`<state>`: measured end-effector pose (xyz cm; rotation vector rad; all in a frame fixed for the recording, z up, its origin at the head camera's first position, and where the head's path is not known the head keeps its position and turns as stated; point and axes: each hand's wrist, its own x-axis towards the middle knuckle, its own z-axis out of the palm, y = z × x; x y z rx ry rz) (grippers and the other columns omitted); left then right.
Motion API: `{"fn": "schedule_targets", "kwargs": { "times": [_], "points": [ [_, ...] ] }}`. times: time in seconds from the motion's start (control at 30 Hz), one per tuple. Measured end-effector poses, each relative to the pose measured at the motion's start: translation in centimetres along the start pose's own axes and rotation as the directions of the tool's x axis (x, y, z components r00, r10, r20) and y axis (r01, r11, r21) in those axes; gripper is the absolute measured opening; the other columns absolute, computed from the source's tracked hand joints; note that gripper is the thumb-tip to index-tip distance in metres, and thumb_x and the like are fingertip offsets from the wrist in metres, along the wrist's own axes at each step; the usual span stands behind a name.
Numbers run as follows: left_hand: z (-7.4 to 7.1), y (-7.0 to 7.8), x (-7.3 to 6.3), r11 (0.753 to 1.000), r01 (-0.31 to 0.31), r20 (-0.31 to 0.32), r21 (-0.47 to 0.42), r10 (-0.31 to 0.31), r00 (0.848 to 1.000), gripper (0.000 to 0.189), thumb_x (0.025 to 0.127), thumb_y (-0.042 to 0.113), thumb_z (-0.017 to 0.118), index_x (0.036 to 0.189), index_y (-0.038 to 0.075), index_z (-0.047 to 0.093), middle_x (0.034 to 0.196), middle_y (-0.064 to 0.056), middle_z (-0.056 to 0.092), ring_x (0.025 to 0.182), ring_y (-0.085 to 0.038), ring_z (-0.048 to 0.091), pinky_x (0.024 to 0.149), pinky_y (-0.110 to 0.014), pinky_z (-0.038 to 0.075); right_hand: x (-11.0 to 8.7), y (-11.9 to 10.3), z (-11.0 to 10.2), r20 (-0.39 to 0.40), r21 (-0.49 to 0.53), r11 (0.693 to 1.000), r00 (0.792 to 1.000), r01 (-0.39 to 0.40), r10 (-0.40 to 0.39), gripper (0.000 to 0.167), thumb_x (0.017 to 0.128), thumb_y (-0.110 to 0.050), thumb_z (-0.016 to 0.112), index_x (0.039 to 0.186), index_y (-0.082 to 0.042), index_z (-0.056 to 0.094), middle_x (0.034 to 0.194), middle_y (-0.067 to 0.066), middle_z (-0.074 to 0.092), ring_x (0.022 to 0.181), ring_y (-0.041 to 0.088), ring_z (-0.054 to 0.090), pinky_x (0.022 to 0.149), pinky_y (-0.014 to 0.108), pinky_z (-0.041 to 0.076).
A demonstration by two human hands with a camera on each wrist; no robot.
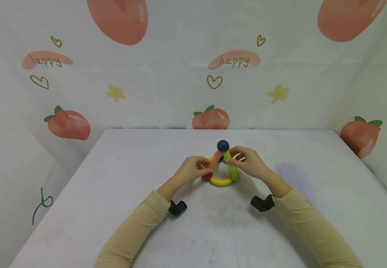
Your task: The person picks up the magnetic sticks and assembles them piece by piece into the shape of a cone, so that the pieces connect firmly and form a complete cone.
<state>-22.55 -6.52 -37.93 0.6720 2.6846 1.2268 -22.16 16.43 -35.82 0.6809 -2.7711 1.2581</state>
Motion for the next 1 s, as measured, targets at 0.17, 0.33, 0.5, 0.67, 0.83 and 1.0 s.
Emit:
{"fn": "schedule_targets", "kwargs": {
  "times": [0.17, 0.33, 0.5, 0.67, 0.83, 1.0],
  "points": [
    [-0.1, 0.0, 0.4, 1.0, 0.01, -0.014, 0.008, -0.01, 1.0, 0.025, 0.084, 0.018, 0.069, 0.105, 0.003, 0.068, 0.097, -0.01, 0.07, 0.088, -0.02, 0.063, 0.08, -0.027, 0.052, 0.3, 0.1, 0.2, -0.034, 0.001, 1.0, 0.999, -0.009, 0.009, 0.029, 0.086, -0.018, 0.067, 0.11, -0.002, 0.063, 0.106, 0.016, 0.067, 0.084, 0.025, 0.063, 0.074, 0.033, 0.051],
    [-0.1, -0.1, 0.7, 0.999, 0.033, -0.018, 0.004, -0.032, 0.999, 0.027, 0.084, 0.018, 0.069, 0.107, 0.004, 0.067, 0.099, -0.01, 0.07, 0.088, -0.021, 0.063, 0.08, -0.028, 0.053, 0.6, 0.3, 0.4, -0.054, 0.002, 1.0, 0.998, -0.02, 0.02, 0.029, 0.086, -0.019, 0.066, 0.11, -0.003, 0.063, 0.108, 0.017, 0.066, 0.086, 0.027, 0.064, 0.074, 0.034, 0.052],
    [-0.1, -0.3, 0.9, 0.999, 0.033, -0.029, 0.001, -0.033, 0.999, 0.027, 0.084, 0.018, 0.069, 0.107, 0.004, 0.068, 0.098, -0.01, 0.071, 0.088, -0.021, 0.064, 0.078, -0.027, 0.053, 0.9, 0.5, 0.5, -0.068, -0.005, 1.0, 0.998, -0.012, 0.012, 0.03, 0.087, -0.019, 0.066, 0.111, -0.003, 0.063, 0.111, 0.018, 0.066, 0.087, 0.028, 0.064, 0.075, 0.036, 0.053],
    [-0.2, -0.3, 1.1, 0.999, 0.045, -0.032, -0.002, -0.045, 0.998, 0.028, 0.084, 0.018, 0.07, 0.107, 0.004, 0.067, 0.099, -0.011, 0.071, 0.088, -0.022, 0.064, 0.078, -0.028, 0.053, 1.1, 0.5, 0.6, -0.077, -0.009, 1.0, 0.997, -0.013, 0.012, 0.03, 0.086, -0.018, 0.066, 0.112, -0.003, 0.063, 0.111, 0.018, 0.066, 0.087, 0.028, 0.064, 0.073, 0.034, 0.053],
    [-0.2, -0.2, 1.0, 0.998, 0.055, -0.031, -0.005, -0.055, 0.998, 0.028, 0.084, 0.018, 0.069, 0.108, 0.004, 0.067, 0.099, -0.011, 0.07, 0.088, -0.023, 0.064, 0.079, -0.028, 0.053, 1.1, 0.6, 0.6, -0.07, -0.006, 1.0, 0.997, -0.019, 0.019, 0.029, 0.087, -0.018, 0.065, 0.112, -0.003, 0.063, 0.111, 0.017, 0.066, 0.087, 0.028, 0.064, 0.073, 0.034, 0.053],
    [-0.5, -0.4, 0.8, 0.997, 0.071, -0.029, -0.023, -0.071, 0.997, 0.034, 0.083, 0.023, 0.071, 0.111, 0.005, 0.066, 0.101, -0.011, 0.069, 0.089, -0.022, 0.064, 0.079, -0.028, 0.053, 0.6, 0.9, 0.4, -0.064, -0.012, 0.999, 0.997, -0.039, 0.038, 0.036, 0.088, -0.021, 0.065, 0.119, -0.004, 0.059, 0.111, 0.019, 0.064, 0.088, 0.029, 0.064, 0.075, 0.037, 0.054]
  ]
}}
